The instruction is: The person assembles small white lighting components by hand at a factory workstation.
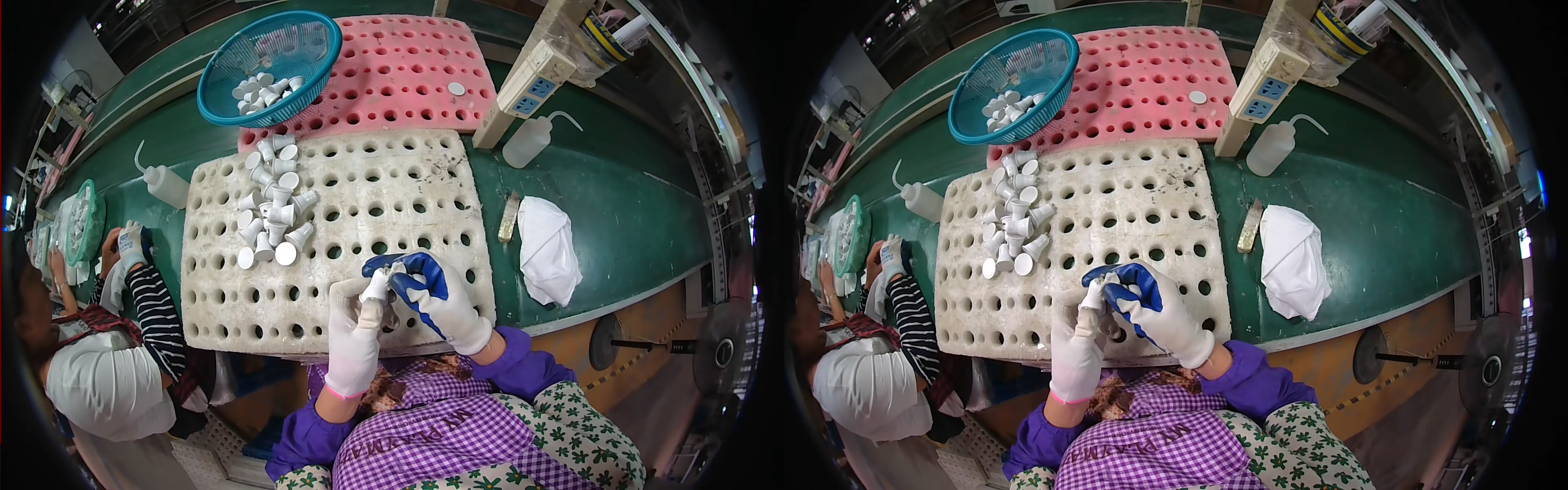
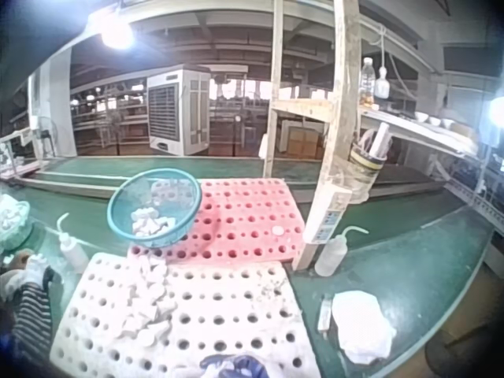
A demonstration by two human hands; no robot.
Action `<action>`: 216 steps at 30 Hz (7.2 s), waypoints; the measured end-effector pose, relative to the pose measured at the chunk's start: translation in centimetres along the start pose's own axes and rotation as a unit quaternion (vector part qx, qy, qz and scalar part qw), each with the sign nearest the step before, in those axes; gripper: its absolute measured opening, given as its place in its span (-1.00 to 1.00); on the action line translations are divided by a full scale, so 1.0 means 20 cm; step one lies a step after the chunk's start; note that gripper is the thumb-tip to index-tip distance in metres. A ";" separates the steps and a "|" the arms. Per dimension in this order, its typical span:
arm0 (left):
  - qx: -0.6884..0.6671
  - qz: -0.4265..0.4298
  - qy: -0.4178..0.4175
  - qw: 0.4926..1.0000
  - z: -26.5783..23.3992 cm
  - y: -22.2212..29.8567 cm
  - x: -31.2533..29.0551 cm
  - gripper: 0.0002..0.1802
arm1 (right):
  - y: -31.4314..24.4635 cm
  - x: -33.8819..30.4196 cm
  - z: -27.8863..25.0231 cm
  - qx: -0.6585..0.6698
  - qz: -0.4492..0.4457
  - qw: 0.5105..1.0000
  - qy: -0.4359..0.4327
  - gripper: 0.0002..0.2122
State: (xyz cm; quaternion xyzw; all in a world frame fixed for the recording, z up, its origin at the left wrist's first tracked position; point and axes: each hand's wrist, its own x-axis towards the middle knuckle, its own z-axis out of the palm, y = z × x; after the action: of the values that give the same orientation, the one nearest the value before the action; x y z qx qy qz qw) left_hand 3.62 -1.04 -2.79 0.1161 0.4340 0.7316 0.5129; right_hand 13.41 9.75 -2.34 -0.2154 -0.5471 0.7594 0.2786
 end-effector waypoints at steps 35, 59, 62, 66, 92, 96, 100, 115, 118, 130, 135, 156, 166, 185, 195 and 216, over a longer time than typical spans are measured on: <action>0.435 0.252 0.076 0.861 0.00 0.01 0.10 -0.68 | 0.01 0.03 0.00 -0.033 0.034 0.992 0.114 -0.87; 0.770 0.129 0.208 0.589 -0.37 0.33 0.30 -0.58 | 0.16 0.09 -0.04 -0.187 -0.055 0.976 0.094 -0.81; 0.752 0.152 0.217 0.604 -0.44 0.31 0.36 -0.58 | 0.15 0.08 -0.02 -0.214 -0.080 0.968 0.101 -0.83; 0.750 0.177 0.222 0.598 -0.46 0.32 0.35 -0.61 | 0.12 0.08 0.00 -0.189 -0.056 0.976 0.096 -0.85; 0.123 -0.055 0.015 0.991 0.09 0.14 -0.02 -0.60 | 0.13 0.08 0.07 -0.152 -0.130 0.975 0.092 -0.74; 0.006 -0.087 -0.004 0.996 0.02 0.11 0.00 -0.61 | 0.10 0.08 0.10 -0.064 -0.018 0.986 0.150 -0.76; -0.049 -0.085 -0.012 0.995 0.00 0.07 0.00 -0.59 | 0.12 0.10 0.10 0.129 0.088 0.970 0.184 -0.77; -0.118 -0.082 -0.018 0.989 -0.01 0.08 -0.01 -0.59 | 0.17 0.07 0.03 -0.190 -0.034 0.980 0.040 -0.45; -0.122 -0.079 -0.028 0.989 -0.02 0.08 -0.01 -0.62 | 0.15 0.06 0.03 -0.272 -0.115 0.955 0.014 -0.52; 0.027 -0.086 -0.036 0.995 -0.03 0.10 0.03 -0.60 | 0.24 0.08 0.01 -0.171 -0.119 0.978 0.025 -0.61; 0.047 -0.112 -0.063 0.991 -0.06 0.13 0.04 -0.58 | 0.18 0.09 0.07 -0.142 -0.074 0.986 0.054 -0.74; 0.182 0.015 0.069 0.981 0.01 0.06 0.07 -0.83 | 0.15 0.09 0.15 0.104 0.125 0.973 0.161 -0.86; 0.034 -0.036 0.028 0.998 -0.02 0.04 0.04 -0.67 | 0.11 0.12 0.13 -0.130 -0.006 0.977 0.169 -0.83; -0.361 -0.193 -0.048 0.911 -0.07 0.06 0.01 -0.54 | -0.04 0.07 0.01 0.016 0.027 0.999 0.013 -0.85; -0.221 -0.069 -0.080 0.970 -0.06 0.00 0.00 -0.61 | 0.01 0.04 0.03 -0.018 0.010 1.000 -0.010 -0.80; -0.211 -0.076 -0.110 0.968 -0.02 -0.02 0.00 -0.60 | -0.07 0.03 0.06 -0.040 -0.026 0.998 0.033 -0.89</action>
State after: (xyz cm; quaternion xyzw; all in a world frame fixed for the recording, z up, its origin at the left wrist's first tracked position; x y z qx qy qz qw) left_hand 3.63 -1.15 -3.41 0.0519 0.2180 0.7483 0.6243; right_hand 12.51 9.72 -0.65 -0.2368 -0.5728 0.7222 0.3069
